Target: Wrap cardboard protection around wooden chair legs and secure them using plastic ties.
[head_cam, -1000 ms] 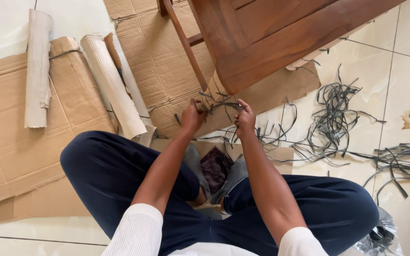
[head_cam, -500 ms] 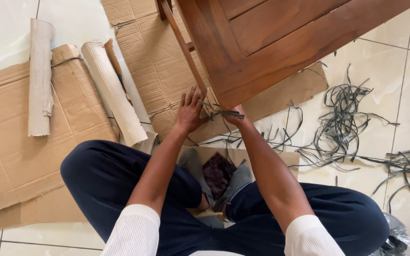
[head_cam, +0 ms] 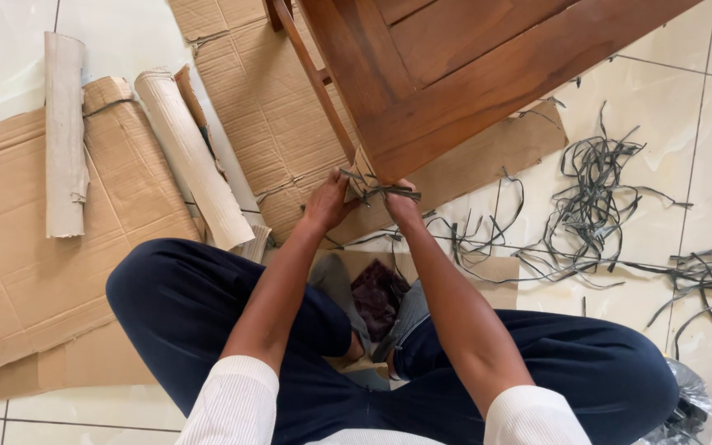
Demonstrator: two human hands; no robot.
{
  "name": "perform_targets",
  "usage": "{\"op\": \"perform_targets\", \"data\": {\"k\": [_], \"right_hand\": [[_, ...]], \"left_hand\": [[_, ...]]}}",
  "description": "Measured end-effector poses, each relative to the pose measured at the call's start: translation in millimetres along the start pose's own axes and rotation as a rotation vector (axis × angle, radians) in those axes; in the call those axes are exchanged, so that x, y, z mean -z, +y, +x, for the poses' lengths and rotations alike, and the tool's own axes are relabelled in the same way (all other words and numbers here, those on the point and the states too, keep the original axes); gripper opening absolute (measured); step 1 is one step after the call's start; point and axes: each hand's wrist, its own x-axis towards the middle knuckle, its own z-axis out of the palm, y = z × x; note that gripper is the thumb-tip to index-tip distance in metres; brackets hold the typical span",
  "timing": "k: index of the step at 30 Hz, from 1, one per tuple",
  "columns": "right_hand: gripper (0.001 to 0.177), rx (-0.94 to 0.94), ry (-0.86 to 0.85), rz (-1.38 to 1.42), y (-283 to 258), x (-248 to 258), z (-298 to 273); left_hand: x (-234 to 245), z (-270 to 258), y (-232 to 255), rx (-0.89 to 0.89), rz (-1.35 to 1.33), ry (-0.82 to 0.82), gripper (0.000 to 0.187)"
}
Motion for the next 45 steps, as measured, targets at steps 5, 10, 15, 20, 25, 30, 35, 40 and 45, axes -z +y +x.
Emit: {"op": "perform_targets", "data": {"k": [5, 10, 15, 20, 25, 30, 35, 40, 45], "right_hand": [[0.018, -0.256, 0.082, 0.432, 0, -7, -43], [0.016, -0.348, 0.161, 0.646, 11, -23, -72], [0.016, -0.307, 0.149, 0.533, -34, -37, -103], [0.021, -0.251, 0.110, 0.178, -70, -40, -118], [0.022, -0.144, 0.095, 0.041, -77, -41, -121], [0.023, -0.164, 0.063, 0.025, -73, -42, -119], [0.022, -0.162, 0.042, -0.012, -58, -47, -119], [0.023, -0.066, -0.007, -0.195, -61, -49, -118], [0.023, -0.203, -0.110, -0.156, -80, -42, -125]], "left_hand": [[-5, -16, 29, 0.119, -0.027, 0.201, 0.058], [-23, -20, 47, 0.332, -0.271, 0.368, 0.047], [-29, -20, 59, 0.471, -0.338, 0.530, 0.023], [-33, -23, 53, 0.426, -0.420, 0.471, 0.021], [-40, -25, 42, 0.361, -0.476, 0.457, 0.016], [-45, -33, 37, 0.375, -0.583, 0.398, 0.028], [-38, -47, 45, 0.394, -0.489, 0.329, 0.031], [-40, -49, 37, 0.485, -0.376, 0.344, 0.032], [-24, -55, 43, 0.570, -0.553, 0.376, 0.029]]}}
